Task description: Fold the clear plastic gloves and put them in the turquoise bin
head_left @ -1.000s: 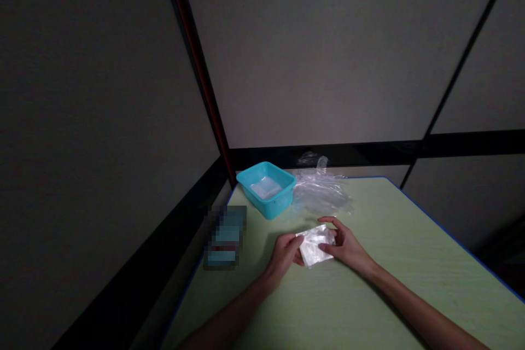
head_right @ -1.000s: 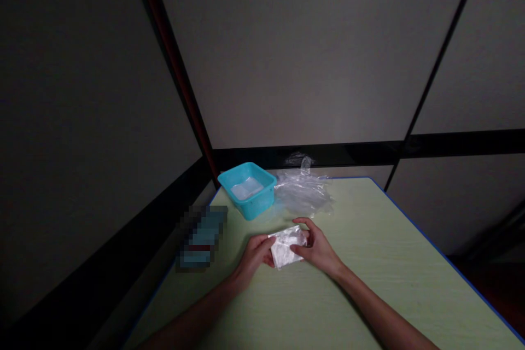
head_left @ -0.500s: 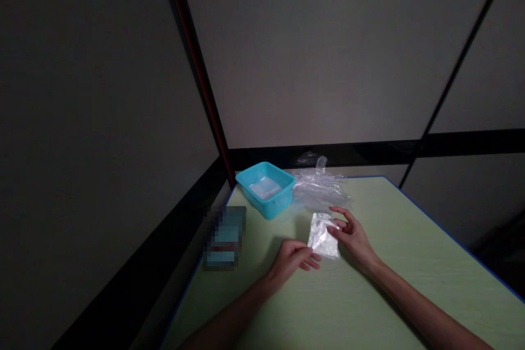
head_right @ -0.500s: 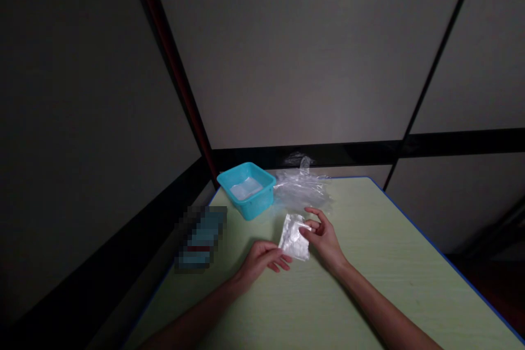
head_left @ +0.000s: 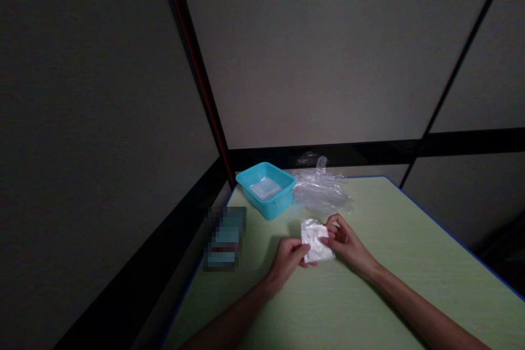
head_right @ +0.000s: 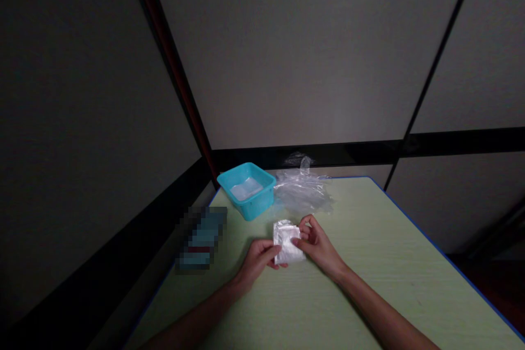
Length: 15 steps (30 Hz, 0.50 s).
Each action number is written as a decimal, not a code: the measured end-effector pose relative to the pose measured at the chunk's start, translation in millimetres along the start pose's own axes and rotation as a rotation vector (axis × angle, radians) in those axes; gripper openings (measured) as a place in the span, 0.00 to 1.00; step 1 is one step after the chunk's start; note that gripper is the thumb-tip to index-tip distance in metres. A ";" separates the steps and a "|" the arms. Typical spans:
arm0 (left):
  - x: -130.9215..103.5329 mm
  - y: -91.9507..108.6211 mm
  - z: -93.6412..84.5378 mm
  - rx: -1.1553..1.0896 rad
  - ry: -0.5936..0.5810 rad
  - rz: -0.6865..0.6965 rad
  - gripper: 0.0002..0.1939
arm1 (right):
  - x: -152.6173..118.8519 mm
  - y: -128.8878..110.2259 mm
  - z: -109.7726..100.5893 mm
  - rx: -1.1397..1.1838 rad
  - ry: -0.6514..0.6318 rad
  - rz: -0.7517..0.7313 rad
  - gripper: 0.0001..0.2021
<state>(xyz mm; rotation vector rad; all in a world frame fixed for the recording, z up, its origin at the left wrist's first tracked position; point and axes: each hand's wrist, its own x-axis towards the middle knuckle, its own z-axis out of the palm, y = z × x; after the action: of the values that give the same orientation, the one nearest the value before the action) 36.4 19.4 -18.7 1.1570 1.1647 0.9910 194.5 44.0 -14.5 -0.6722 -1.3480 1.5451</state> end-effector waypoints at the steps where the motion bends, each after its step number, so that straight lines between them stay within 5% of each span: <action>1: 0.3 0.3 0.2 -0.004 0.015 0.004 0.18 | 0.1 0.7 0.4 -0.003 -0.002 0.000 0.19; 5: 1.8 1.3 -0.1 -0.025 0.139 0.051 0.16 | 1.3 6.3 -1.3 -0.047 0.059 -0.002 0.20; 8: 4.1 4.9 -8.8 -0.060 0.370 0.160 0.16 | 2.1 8.6 -3.8 -0.070 0.142 -0.006 0.20; 12: 11.6 17.4 -38.0 -0.132 0.743 0.321 0.17 | 1.3 6.8 -5.9 -0.063 0.163 0.002 0.22; 15: 21.5 29.3 -64.2 -0.172 0.876 0.351 0.16 | 0.3 5.4 -7.9 -0.053 0.122 0.028 0.22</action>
<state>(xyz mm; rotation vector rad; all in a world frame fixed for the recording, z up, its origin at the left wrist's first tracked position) -23.8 54.3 5.8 0.7985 1.5216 1.9451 199.7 48.0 -21.5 -0.8084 -1.2962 1.4710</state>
